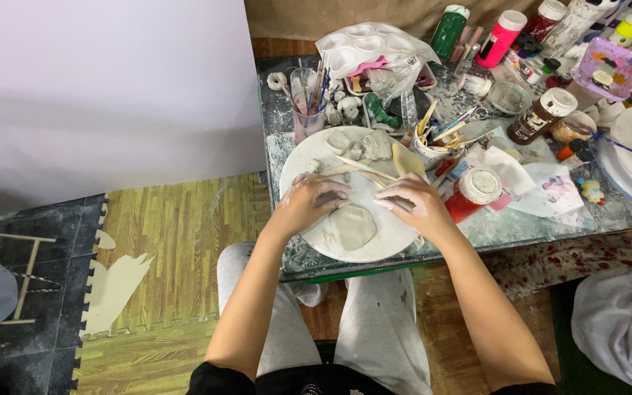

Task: The person shapes a lump of grey clay on a white plate using hands and a wooden modelling tool. They flatten and smooth the clay, then roll a small piece into a ball and continue to refine its shape.

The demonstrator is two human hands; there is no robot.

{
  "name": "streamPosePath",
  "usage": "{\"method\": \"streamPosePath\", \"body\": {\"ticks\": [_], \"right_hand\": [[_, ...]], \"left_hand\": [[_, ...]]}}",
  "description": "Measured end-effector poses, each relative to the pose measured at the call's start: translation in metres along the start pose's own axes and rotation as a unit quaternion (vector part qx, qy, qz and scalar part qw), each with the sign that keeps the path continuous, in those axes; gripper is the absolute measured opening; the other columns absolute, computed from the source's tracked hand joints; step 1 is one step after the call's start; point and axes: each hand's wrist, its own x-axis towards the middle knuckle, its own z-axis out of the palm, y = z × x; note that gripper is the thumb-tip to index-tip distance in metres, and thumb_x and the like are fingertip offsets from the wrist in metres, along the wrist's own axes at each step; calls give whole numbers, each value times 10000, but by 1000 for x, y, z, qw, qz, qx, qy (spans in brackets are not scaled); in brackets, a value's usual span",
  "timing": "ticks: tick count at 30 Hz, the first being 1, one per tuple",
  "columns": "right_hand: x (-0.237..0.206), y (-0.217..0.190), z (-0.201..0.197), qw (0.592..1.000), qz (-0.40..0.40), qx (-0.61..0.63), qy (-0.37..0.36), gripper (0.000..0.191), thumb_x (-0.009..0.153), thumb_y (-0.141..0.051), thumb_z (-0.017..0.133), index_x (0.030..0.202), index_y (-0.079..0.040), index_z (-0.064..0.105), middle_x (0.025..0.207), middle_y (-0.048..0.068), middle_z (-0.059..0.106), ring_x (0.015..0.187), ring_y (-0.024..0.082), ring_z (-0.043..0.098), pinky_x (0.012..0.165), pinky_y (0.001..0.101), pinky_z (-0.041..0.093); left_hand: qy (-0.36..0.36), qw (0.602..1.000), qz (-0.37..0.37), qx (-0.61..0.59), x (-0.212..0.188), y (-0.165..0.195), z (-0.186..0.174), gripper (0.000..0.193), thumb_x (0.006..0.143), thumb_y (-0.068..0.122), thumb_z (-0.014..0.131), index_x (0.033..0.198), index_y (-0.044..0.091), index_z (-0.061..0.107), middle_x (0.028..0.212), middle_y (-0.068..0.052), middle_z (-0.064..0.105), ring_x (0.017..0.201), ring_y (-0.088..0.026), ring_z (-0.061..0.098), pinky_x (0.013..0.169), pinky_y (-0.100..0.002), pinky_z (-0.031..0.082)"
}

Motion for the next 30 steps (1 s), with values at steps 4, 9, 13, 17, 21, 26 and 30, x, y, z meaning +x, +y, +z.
{"method": "streamPosePath", "body": {"ticks": [4,9,13,17,21,26,30], "right_hand": [[-8,5,1,987,111,110,28,210,884,-9,753,1089,-52,752,1075,66,749,962,146,725,840,274,569],[-14,25,7,947,134,287,52,295,914,60,668,1205,9,685,1149,59,733,1042,108,693,926,251,554],[-18,33,4,942,166,284,67,296,924,94,680,1212,39,724,1139,89,717,970,109,648,828,245,506],[-17,30,1,941,157,295,54,364,876,95,671,1234,37,695,1156,87,714,994,110,663,854,249,521],[-16,30,5,901,220,366,79,256,932,57,657,1187,56,681,1079,131,745,932,165,720,833,298,578],[-16,31,5,870,248,419,76,299,960,18,655,1253,74,681,1109,180,742,934,212,723,845,346,603],[-16,27,7,854,275,438,57,382,917,-7,676,1293,60,655,1166,197,735,988,243,737,907,357,612]], "left_hand": [[15,1000,9,0,-2,-2,2,322,850,248,777,1166,186,759,1226,-88,727,1230,-308,605,1078,-468,400],[39,997,62,-8,-7,-6,2,277,881,232,788,1154,189,769,1170,-59,782,1194,-290,665,1131,-445,437],[56,998,39,-2,-11,-6,2,311,854,215,802,1159,165,765,1133,-64,778,1170,-288,667,1076,-418,463],[59,997,5,-45,-15,-1,0,392,833,186,806,1214,130,735,1056,-49,794,1114,-276,685,1042,-415,484],[44,989,-59,-128,-12,-1,-1,423,821,183,793,1232,132,704,1085,-75,761,969,-250,757,885,-374,596],[57,997,24,-55,7,-6,6,338,887,133,731,1222,94,705,1197,-121,745,999,-311,739,894,-397,581],[98,994,38,19,17,2,20,307,960,154,677,1262,99,679,1252,-164,718,1082,-356,696,955,-430,540]]}}
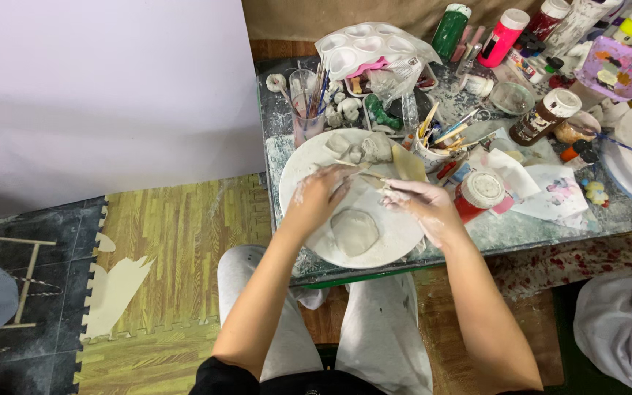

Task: The person shapes a lump of grey clay on a white plate using hands and a wooden modelling tool. They flatten and smooth the clay, then roll a small piece into a ball and continue to refine its shape.

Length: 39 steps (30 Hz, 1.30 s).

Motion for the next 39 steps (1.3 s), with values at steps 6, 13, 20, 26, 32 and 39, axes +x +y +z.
{"method": "streamPosePath", "body": {"ticks": [6,13,20,26,32,39], "right_hand": [[-15,11,10,993,-49,104,-24,410,916,12,682,1319,68,626,1187,217,720,984,264,724,864,371,598],[-31,20,28,993,-96,54,32,294,940,37,669,1231,76,664,1147,164,722,978,212,700,827,339,581],[-48,10,68,978,-171,25,114,196,965,62,668,1158,76,700,1111,129,705,968,174,670,826,305,571],[-54,3,100,943,-297,-9,151,192,994,87,633,1179,84,687,1261,135,662,1181,200,634,1066,304,507],[-65,8,107,952,-262,11,160,278,956,111,642,1231,87,670,1277,161,673,1168,196,647,1036,315,536],[-70,14,102,947,-288,-46,135,267,1039,77,543,1277,78,665,1309,153,649,1194,190,630,1063,291,511]], "left_hand": [[-50,983,-135,-115,-13,33,10,411,977,165,575,1385,112,568,1186,-179,698,1021,-297,712,958,-410,541],[-40,968,-159,-192,-23,64,0,297,1015,280,586,1198,52,634,982,-199,729,891,-366,716,814,-432,553],[6,972,-178,-154,-28,90,-1,308,1054,321,531,1032,14,556,828,-192,649,794,-382,648,730,-437,509],[18,938,-211,-274,-32,98,10,373,1098,310,443,974,-16,577,756,-143,597,703,-270,559,711,-396,500],[16,907,-207,-367,-44,87,22,456,1136,363,400,945,-13,575,768,-8,525,733,-120,468,688,-313,441],[-79,839,-222,-490,-49,68,29,466,1117,407,451,910,4,560,743,46,446,664,-75,387,590,-268,347]]}}
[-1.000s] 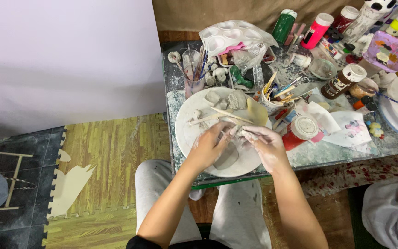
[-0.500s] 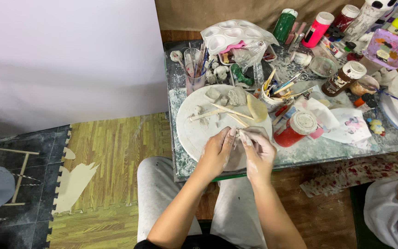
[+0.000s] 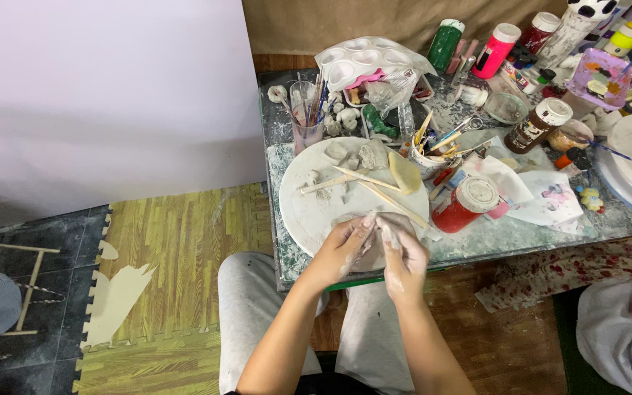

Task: The person shapes a lump of grey clay on a white plate using hands and a wooden modelling tool. They flatten and smooth the clay, then roll a small piece into a ball and continue to refine its shape.

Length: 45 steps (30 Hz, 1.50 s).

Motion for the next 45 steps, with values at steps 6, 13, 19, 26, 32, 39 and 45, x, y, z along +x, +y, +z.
{"method": "streamPosePath", "body": {"ticks": [6,13,19,26,32,39,45], "right_hand": [[-4,-4,10,1000,9,20,11,301,996,50,630,1296,75,633,1271,127,653,1124,152,634,904,263,527],[-6,7,8,989,61,89,100,292,970,112,635,1260,89,660,1206,146,702,1077,177,653,945,290,535],[12,20,-32,988,25,84,127,352,921,120,616,1268,67,630,1196,154,726,1075,210,708,963,328,575],[53,20,-58,977,19,-212,-24,243,911,73,675,1139,12,732,1124,103,744,1023,178,718,919,287,579],[70,20,-44,896,-110,-399,-158,217,864,9,759,1074,-43,777,1101,89,766,1018,232,710,892,347,583],[69,13,-45,890,-129,-375,-228,295,824,37,728,1109,-22,771,1149,105,766,1077,279,690,951,373,546],[74,17,-47,899,-111,-369,-208,205,844,-11,769,1049,-25,760,1099,98,759,1044,261,708,939,372,556]], "left_hand": [[73,959,90,260,-6,11,1,489,1127,368,401,922,-30,598,733,-160,598,658,-298,530,684,-404,489],[129,924,108,345,-6,11,-5,442,1093,322,438,897,-13,649,774,-202,662,733,-373,630,692,-475,504],[266,906,-48,327,4,20,-45,240,1039,250,557,989,55,688,855,-120,685,688,-253,626,638,-422,527],[205,833,129,498,17,25,-68,222,871,228,733,1069,154,799,1038,-50,731,912,-253,697,792,-376,561],[167,815,190,520,38,10,-59,206,877,190,738,1066,138,800,1061,-52,730,1007,-296,671,898,-413,525],[147,829,191,505,36,13,-65,297,834,185,775,1124,123,778,1103,-67,692,1024,-318,644,905,-426,521],[106,788,248,554,47,21,-68,328,829,223,775,1136,109,761,1101,-67,635,1047,-287,618,869,-424,523]]}}
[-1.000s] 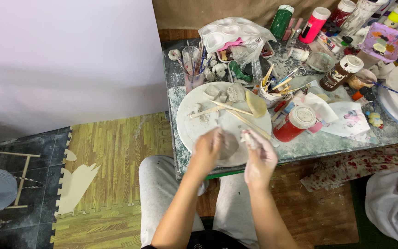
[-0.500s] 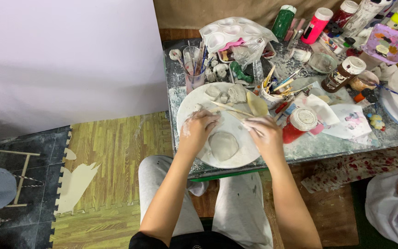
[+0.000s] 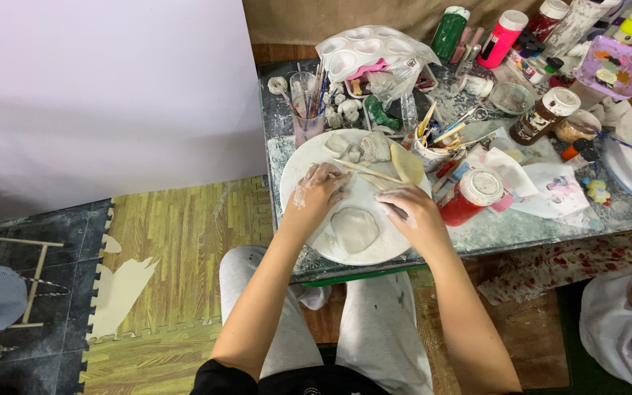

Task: The person shapes a lump of grey clay on a white plate using hands and a wooden modelling tool. They flatten and smooth the clay, then roll a small piece into a ball and continue to refine its shape.

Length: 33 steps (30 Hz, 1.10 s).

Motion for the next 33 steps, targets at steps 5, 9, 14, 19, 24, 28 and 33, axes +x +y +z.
{"method": "streamPosePath", "body": {"ticks": [5,9,14,19,24,28,33], "right_hand": [[3,4,-2,1000,-9,2,-14,174,871,-44,774,1042,-35,747,1092,92,747,995,230,725,891,336,588],[6,0,-5,999,11,28,10,178,869,-27,773,1043,-40,740,1124,95,753,1029,210,734,905,319,589],[18,-1,1,970,119,210,28,260,881,34,719,1135,-22,726,1151,93,726,1048,167,720,921,301,592],[38,0,15,952,160,260,24,223,903,20,728,1124,-7,737,1051,89,768,970,144,731,887,282,590],[53,-12,29,990,143,2,-5,166,878,-63,777,1044,-57,762,911,120,771,755,203,746,680,316,563],[56,-23,37,995,100,-26,6,145,846,-70,786,988,-61,754,888,149,763,789,289,735,694,381,552],[60,-25,42,991,129,5,-31,190,858,-80,766,1046,-69,737,963,142,763,791,289,745,726,382,567]], "left_hand": [[-22,999,11,28,5,-2,-1,232,899,223,743,1115,140,766,1105,-17,620,1059,-239,611,898,-394,536],[-63,993,20,94,11,-5,-4,201,897,203,687,1078,174,771,1146,14,633,1146,-207,598,932,-384,516],[-72,983,112,128,25,-11,-9,229,929,325,651,1090,208,765,1266,40,636,1235,-193,541,987,-409,440],[-83,984,99,119,30,-14,-15,378,850,393,689,1184,235,768,1268,1,643,1205,-228,526,965,-436,395],[-44,996,55,64,19,-16,-28,496,862,370,734,1314,164,713,1220,-49,685,1156,-251,561,995,-445,402],[-16,997,19,67,0,-14,-33,336,957,262,690,1283,182,714,1155,-57,743,1109,-240,643,948,-400,419],[9,998,44,47,-12,-12,-24,336,970,193,659,1304,167,689,1199,-73,750,1138,-233,697,987,-390,439]]}}
